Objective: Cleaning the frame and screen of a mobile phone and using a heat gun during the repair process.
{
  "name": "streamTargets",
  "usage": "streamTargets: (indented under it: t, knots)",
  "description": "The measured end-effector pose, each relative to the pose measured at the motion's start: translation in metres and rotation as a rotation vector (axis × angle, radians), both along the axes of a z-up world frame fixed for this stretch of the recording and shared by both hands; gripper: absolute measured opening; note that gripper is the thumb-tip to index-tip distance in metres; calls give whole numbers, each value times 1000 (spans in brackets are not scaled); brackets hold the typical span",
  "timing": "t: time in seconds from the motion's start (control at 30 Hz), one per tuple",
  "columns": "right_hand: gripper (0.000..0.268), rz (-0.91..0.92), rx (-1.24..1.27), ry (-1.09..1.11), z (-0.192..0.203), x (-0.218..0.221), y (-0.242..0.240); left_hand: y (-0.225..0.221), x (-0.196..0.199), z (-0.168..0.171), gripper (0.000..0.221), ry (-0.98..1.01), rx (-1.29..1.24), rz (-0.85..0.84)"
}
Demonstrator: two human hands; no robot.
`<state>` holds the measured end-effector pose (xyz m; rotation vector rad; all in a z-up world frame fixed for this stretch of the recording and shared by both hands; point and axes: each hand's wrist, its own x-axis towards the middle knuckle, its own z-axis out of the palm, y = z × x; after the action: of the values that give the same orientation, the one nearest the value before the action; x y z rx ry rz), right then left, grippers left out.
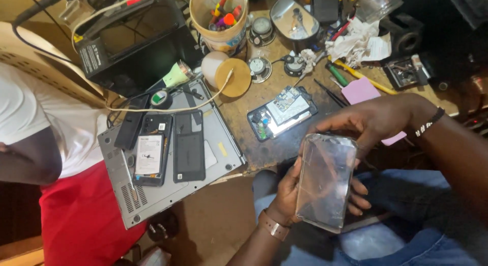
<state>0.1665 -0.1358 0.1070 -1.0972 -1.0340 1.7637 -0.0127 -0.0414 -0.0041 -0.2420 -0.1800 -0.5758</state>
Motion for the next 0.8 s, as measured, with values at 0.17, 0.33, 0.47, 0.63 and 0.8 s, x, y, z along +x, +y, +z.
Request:
streamTargets:
  t: [0.17, 0.33, 0.47, 0.63, 0.8]
  knots:
    - [61, 49, 51, -74, 11, -2, 10, -1, -5, -2, 87, 34, -121, -32]
    - [69, -41, 82, -191, 9, 1, 7, 5, -5, 0, 85, 80, -153, -37]
    - [84, -417, -418, -483, 27, -3, -1, 15, 0, -2, 80, 48, -17, 58]
    - [59, -830, -226, -1198, 20, 12, -70, 37, 11, 15, 84, -44, 118, 355]
    - [22, -1693, -228, -939, -51, 41, -222, 45, 11, 4, 71, 37, 245, 418]
